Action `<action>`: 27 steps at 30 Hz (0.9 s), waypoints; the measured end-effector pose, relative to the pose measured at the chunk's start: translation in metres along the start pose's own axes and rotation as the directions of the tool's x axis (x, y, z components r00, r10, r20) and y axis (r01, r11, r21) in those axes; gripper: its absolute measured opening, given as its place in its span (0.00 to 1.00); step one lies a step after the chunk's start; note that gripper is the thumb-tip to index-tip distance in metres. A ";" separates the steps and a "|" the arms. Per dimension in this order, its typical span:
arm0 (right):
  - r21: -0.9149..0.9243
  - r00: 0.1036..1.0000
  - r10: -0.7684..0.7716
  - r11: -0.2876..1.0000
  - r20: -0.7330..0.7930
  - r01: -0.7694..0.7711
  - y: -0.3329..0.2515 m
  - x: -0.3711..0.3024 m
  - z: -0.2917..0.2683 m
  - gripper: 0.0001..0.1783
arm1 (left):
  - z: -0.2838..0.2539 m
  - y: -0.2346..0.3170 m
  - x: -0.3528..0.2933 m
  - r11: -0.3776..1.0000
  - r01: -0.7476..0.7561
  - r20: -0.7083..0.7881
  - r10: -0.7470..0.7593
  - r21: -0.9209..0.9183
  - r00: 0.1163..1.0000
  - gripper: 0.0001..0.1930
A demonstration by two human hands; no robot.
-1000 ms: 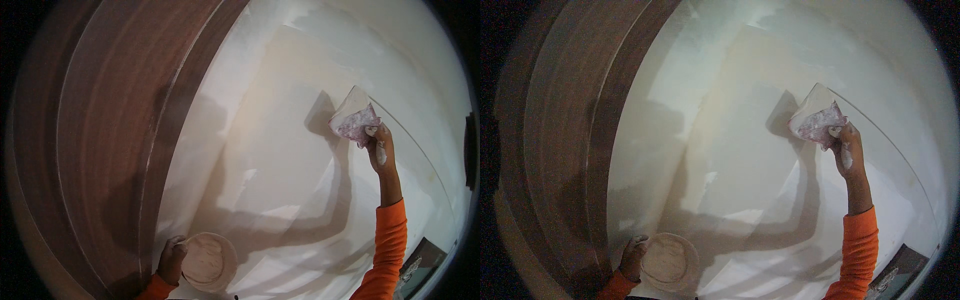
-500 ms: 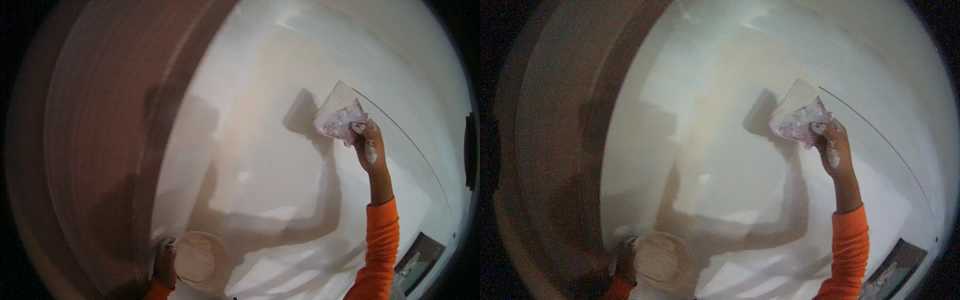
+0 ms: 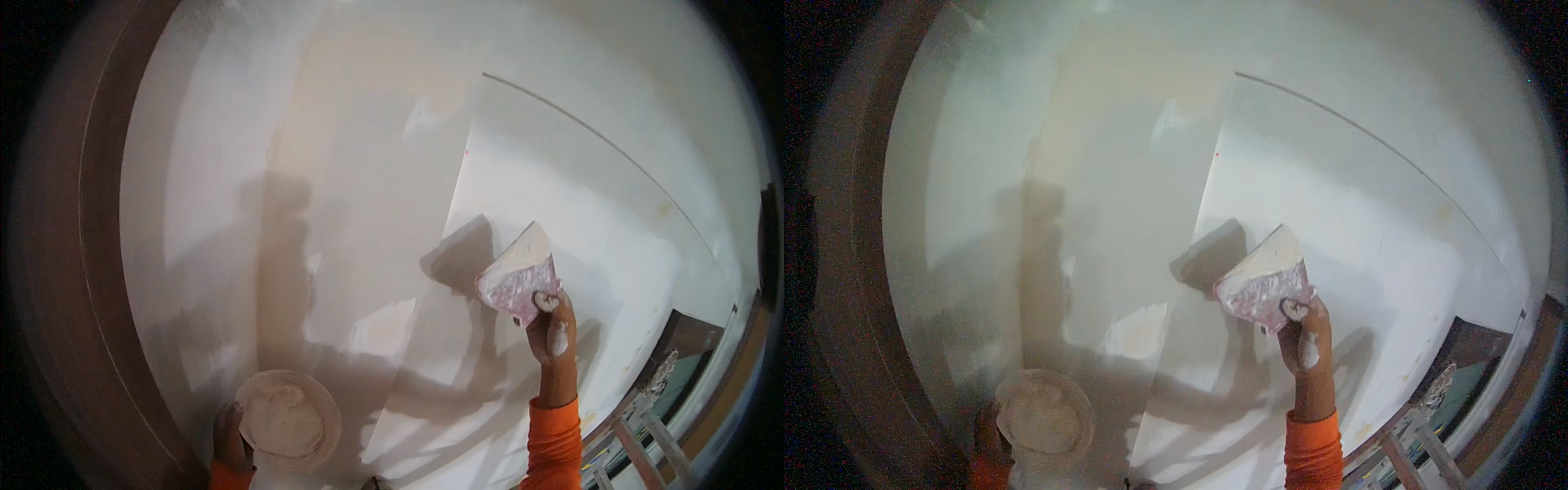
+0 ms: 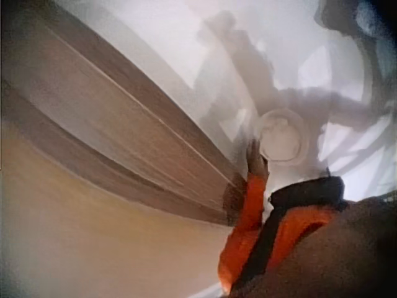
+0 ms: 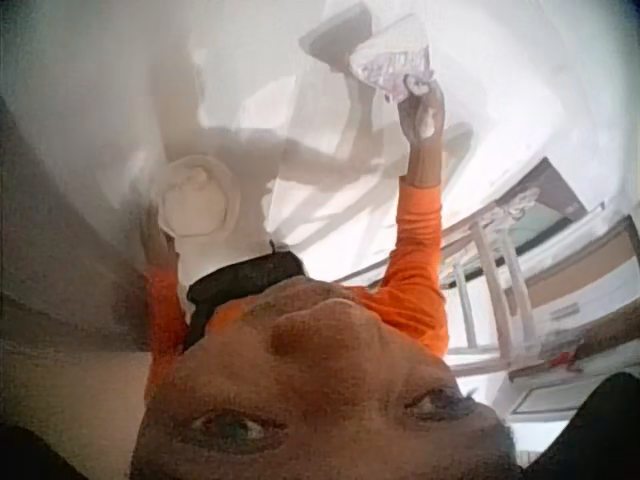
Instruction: The person applies drywall compound to a wall seam using a putty knife, repeatedly picking up compound from a container and smoothing it over the surface.
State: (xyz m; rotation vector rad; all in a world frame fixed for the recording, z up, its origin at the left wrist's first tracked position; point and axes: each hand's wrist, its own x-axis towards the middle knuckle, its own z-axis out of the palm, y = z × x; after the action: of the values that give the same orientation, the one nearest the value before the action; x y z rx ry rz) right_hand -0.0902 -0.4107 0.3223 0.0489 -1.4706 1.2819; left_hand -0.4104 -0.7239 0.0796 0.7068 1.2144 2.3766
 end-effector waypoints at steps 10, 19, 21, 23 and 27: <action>0.199 0.970 0.223 0.959 -0.096 -0.201 0.074 -0.071 -0.022 0.25 | 0.046 0.021 0.003 0.887 0.275 0.153 -0.234 -0.371 0.960 0.31; 0.337 0.915 0.383 0.884 -0.125 -0.324 0.086 -0.089 -0.015 0.29 | 0.009 0.023 0.021 0.893 0.253 0.207 -0.187 -0.372 0.960 0.30; 0.306 0.916 0.383 0.892 -0.117 -0.334 0.085 -0.090 -0.013 0.29 | -0.034 0.014 0.041 0.982 0.109 0.149 -0.086 -0.155 0.985 0.28; 0.243 0.939 0.328 0.924 -0.103 -0.296 0.075 -0.090 -0.013 0.30 | -0.047 0.006 0.048 0.991 -0.019 0.112 0.034 -0.133 0.993 0.28; 0.277 0.936 0.301 0.929 -0.180 -0.246 0.077 -0.089 -0.003 0.31 | -0.066 0.026 0.067 0.949 -0.046 0.160 0.100 -0.312 0.982 0.27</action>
State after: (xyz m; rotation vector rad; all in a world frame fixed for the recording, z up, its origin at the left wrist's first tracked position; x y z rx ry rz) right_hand -0.1044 -0.4285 0.2069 -0.1349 -1.1458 1.6430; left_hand -0.5059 -0.7448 0.0855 0.8452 0.7355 2.4283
